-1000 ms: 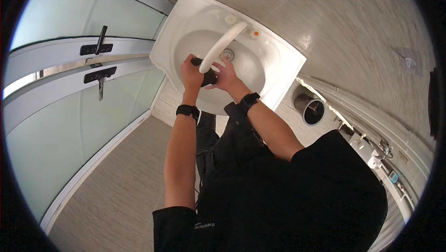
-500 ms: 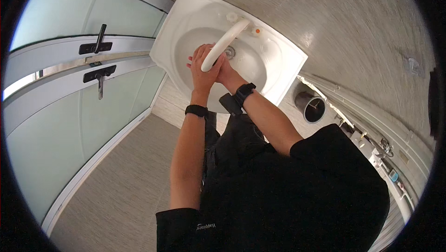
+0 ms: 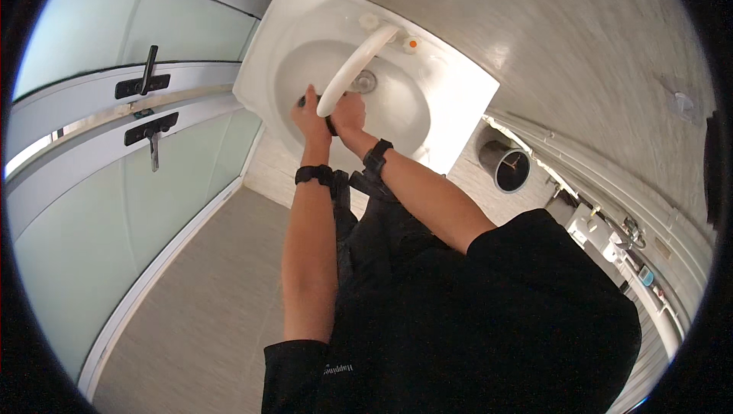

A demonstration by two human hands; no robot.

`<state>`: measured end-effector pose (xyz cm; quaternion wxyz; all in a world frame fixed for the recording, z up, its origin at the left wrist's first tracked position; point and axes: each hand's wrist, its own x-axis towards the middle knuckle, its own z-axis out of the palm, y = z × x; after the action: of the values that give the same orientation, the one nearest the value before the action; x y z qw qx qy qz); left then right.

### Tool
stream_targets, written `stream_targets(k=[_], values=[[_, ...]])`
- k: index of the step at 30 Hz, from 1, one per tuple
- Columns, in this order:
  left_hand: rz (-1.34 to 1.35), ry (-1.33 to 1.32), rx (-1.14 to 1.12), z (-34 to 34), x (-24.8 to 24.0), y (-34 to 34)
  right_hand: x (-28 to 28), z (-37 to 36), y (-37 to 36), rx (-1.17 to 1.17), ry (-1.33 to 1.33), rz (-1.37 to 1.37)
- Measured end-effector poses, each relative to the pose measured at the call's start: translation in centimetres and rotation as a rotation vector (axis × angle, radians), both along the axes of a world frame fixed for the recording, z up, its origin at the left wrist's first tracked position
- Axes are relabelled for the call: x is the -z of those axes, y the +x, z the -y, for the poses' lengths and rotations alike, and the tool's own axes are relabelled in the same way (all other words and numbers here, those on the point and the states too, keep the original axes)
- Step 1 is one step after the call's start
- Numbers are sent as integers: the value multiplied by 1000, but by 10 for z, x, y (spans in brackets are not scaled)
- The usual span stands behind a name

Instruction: Washing a cleaning cloth in a bathroom sink.

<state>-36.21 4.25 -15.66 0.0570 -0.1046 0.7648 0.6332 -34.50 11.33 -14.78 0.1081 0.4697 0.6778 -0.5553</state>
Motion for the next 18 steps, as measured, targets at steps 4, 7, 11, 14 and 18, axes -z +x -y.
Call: stream_targets(k=[4,7,11,14,18], values=[[746,797,-203,26,39,6,-30,-8,12,-473,384,-191],[860,1014,-165,24,57,29,-25,-23,17,-752,409,-234],[966,1068,-242,8,41,39,-14,-31,16,-946,491,-319],[939,1166,-208,4,30,39,-9,-32,14,-1112,523,-432],[905,1008,-195,-8,18,29,8,-43,9,-1059,618,-664]])
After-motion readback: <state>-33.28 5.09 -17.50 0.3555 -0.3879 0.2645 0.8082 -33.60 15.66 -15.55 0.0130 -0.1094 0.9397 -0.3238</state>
